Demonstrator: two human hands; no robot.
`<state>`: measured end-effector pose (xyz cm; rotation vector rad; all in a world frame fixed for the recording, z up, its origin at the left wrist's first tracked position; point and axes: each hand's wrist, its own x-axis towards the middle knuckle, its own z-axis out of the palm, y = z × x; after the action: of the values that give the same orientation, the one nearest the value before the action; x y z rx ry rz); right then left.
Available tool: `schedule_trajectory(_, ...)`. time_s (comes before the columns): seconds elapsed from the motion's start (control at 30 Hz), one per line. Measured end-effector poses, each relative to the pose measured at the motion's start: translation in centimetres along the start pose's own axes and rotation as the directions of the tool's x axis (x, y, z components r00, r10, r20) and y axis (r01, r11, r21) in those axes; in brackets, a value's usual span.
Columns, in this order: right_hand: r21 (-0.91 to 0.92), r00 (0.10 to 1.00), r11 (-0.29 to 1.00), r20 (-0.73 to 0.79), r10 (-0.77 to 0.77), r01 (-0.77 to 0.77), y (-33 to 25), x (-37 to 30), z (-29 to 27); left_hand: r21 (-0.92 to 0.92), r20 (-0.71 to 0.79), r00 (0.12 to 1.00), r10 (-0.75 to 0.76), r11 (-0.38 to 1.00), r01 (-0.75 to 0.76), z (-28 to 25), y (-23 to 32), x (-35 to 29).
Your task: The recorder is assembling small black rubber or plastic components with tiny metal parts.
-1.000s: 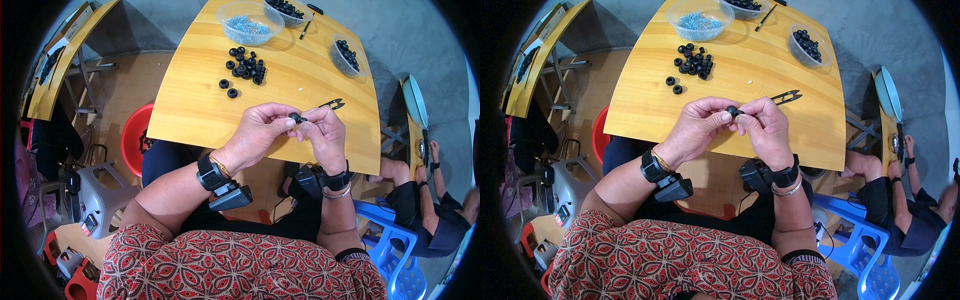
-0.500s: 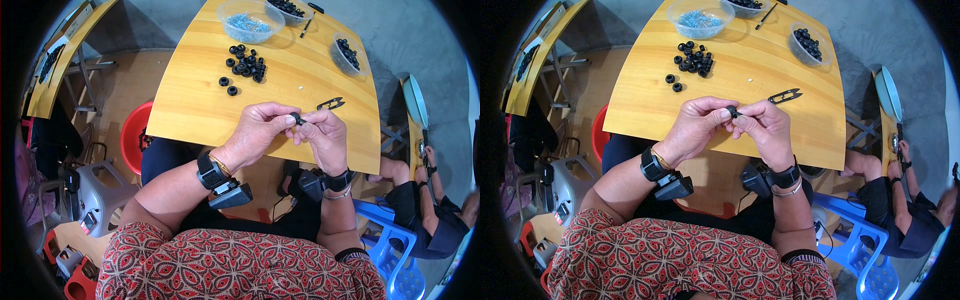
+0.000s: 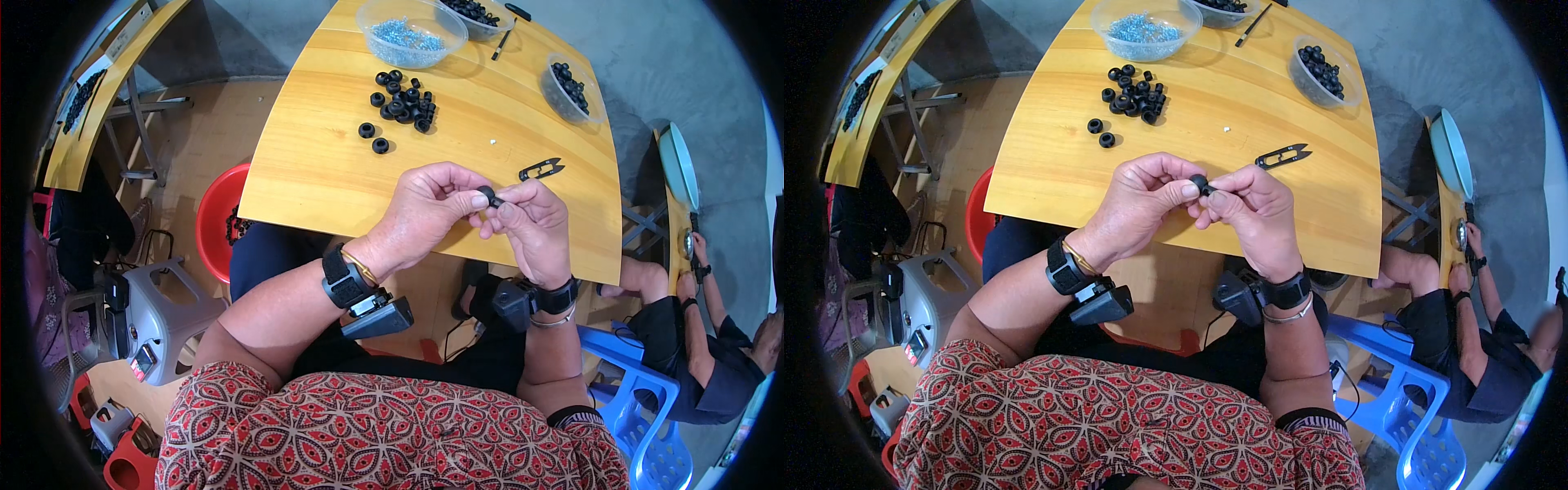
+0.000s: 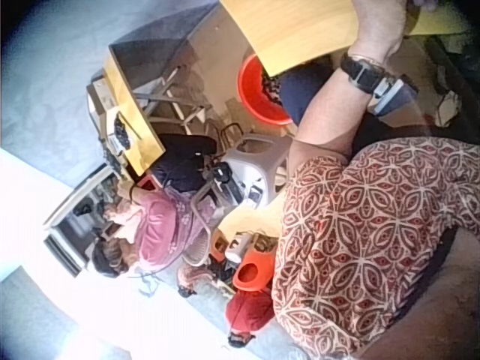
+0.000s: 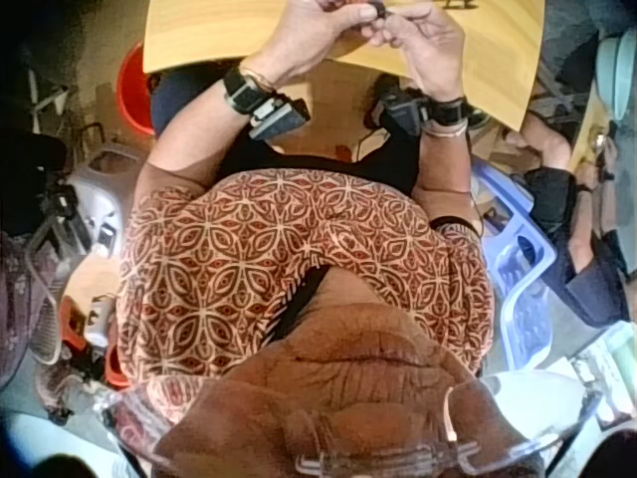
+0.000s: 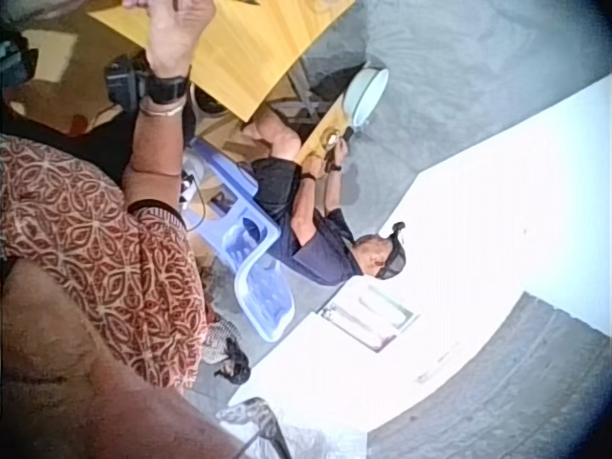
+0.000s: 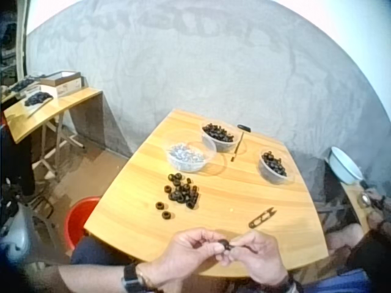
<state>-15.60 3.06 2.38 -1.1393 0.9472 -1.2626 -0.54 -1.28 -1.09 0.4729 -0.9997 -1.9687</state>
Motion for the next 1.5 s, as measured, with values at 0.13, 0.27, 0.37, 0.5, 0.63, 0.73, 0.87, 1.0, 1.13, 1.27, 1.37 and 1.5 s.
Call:
schedule_trajectory(0.13, 0.025, 0.999, 0.999, -0.004, 0.045, -0.045, 0.0, -0.1, -0.1, 0.008, 0.010, 1.000, -0.001, 1.000, 0.001, 0.0, 0.0, 0.0)
schedule_trajectory(0.27, 0.090, 0.999, 0.995, 0.034, 0.038, -0.041, 0.7, 0.1, -0.7, 0.008, 0.018, 1.000, 0.005, 1.000, -0.005, 0.0, 0.0, 0.0)
schedule_trajectory(0.37, 0.162, 0.998, 0.986, 0.065, 0.025, -0.035, 1.1, 0.2, -1.0, -0.003, 0.017, 1.000, -0.023, 1.000, 0.023, 0.1, 0.1, 0.0)
schedule_trajectory(0.5, 0.185, 0.997, 0.982, 0.075, 0.033, -0.047, 0.9, 0.3, -0.7, -0.011, 0.013, 1.000, -0.017, 1.000, 0.017, 0.0, 0.0, 0.0)
schedule_trajectory(0.63, 0.126, 0.998, 0.991, 0.058, 0.033, -0.040, 0.7, 0.3, -0.3, -0.004, 0.006, 1.000, -0.007, 1.000, 0.007, 0.0, 0.0, -0.1)
schedule_trajectory(0.73, 0.109, 0.998, 0.994, 0.057, 0.019, -0.025, 0.9, 0.3, -0.4, 0.006, 0.009, 1.000, -0.004, 1.000, 0.004, 0.0, -0.2, 0.0)
schedule_trajectory(0.87, 0.106, 0.999, 0.994, 0.009, 0.040, -0.040, 1.1, 0.3, 0.1, -0.025, -0.002, 1.000, -0.005, 1.000, 0.005, -0.1, -0.3, 0.1)
schedule_trajectory(1.0, 0.111, 1.000, 0.994, -0.004, -0.015, 0.015, 1.8, 0.3, 0.1, -0.008, 0.010, 1.000, -0.022, 1.000, 0.022, 0.1, 0.0, 0.1)
schedule_trajectory(1.13, 0.046, 0.999, 0.998, -0.020, -0.046, 0.047, 2.2, 0.2, 0.1, -0.027, 0.023, 0.999, -0.047, 0.999, 0.047, 0.3, 0.4, 0.1)
schedule_trajectory(1.27, -0.010, 0.996, 0.996, -0.016, -0.085, 0.084, 2.3, 0.2, 0.0, -0.024, 0.008, 0.997, -0.080, 0.996, 0.081, 0.2, 0.4, 0.1)
schedule_trajectory(1.37, -0.103, 0.991, 0.987, -0.032, -0.131, 0.127, 2.9, 0.0, -0.5, -0.046, 0.008, 0.995, -0.097, 0.994, 0.097, 0.1, 0.4, 0.1)
schedule_trajectory(1.5, -0.101, 0.990, 0.987, -0.051, -0.131, 0.126, 2.7, -0.1, -0.2, -0.072, 0.003, 0.993, -0.115, 0.991, 0.115, 0.0, 0.4, 0.2)
